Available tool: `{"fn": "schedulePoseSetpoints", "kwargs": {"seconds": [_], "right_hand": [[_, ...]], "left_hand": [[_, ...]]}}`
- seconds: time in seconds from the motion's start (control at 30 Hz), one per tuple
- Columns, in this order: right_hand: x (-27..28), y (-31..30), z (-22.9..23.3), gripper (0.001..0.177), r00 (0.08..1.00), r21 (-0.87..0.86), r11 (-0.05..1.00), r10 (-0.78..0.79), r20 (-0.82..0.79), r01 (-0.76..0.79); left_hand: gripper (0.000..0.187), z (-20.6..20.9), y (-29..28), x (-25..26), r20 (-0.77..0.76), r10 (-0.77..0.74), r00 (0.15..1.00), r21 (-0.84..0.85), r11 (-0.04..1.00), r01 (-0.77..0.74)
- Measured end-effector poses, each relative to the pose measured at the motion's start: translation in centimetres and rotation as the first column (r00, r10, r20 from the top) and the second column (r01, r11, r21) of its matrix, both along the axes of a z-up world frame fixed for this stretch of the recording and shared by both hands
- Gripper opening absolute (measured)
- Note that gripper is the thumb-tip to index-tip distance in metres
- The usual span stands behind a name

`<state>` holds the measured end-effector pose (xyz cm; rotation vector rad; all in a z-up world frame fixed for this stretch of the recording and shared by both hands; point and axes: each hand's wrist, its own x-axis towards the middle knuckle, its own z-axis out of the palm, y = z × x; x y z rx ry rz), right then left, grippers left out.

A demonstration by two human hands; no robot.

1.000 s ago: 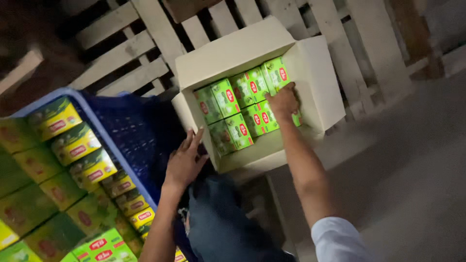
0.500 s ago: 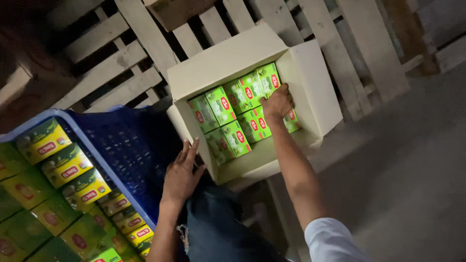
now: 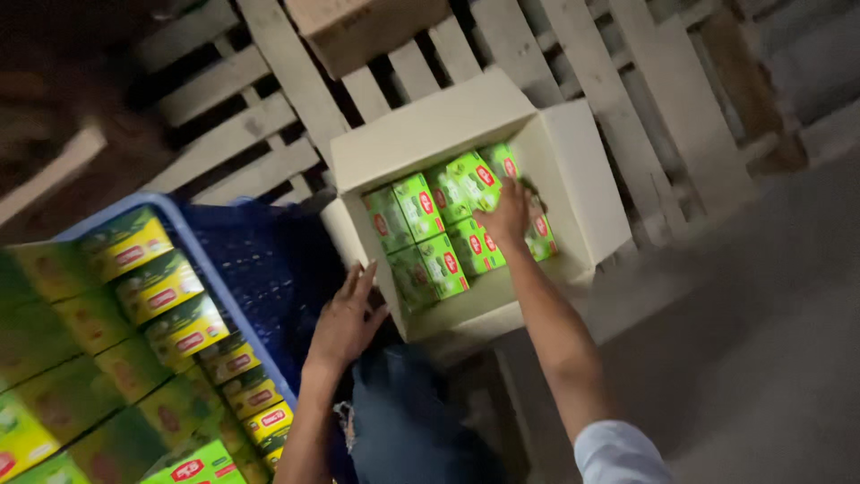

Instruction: The person repeatedly picks up stacks of small green and yellow boxes from a blue crate on their lap and places them into a larger cardboard box on the floor. The process continues until the crate is emptied.

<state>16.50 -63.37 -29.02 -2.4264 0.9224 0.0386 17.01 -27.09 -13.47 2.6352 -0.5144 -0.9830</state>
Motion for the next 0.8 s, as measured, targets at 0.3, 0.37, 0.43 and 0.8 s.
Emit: {"fn": "schedulePoseSetpoints", "kwargs": {"seconds": [0.3, 0.37, 0.43, 0.8], "right_hand": [[-3.3, 3.0, 7.8, 0.089, 0.976, 0.108, 0.99, 0.066, 0.206, -0.089], [-4.7, 4.4, 11.6, 0.09, 0.93, 0.109, 0.978, 0.129, 0.344, -0.176], [-5.1, 6.2, 16.7, 0.091, 0.851, 0.102, 0.957, 0.189, 0.49, -0.271], [-10.3, 20.8, 38.5, 0.098, 0.43, 0.099, 0.481, 0.65, 0.627, -0.871]], "left_hand": [[0.058, 10.8, 1.8, -1.8, 0.09, 0.209, 0.974, -0.397, 0.904, -0.157], [0.056, 12.3, 3.0, -3.5, 0.142, 0.236, 0.961, -0.444, 0.883, -0.152], [0.053, 13.6, 4.2, -4.7, 0.213, 0.271, 0.939, -0.487, 0.862, -0.138], [0.102, 21.6, 12.2, -14.1, 0.48, 0.448, 0.754, -0.678, 0.735, -0.005]]}}
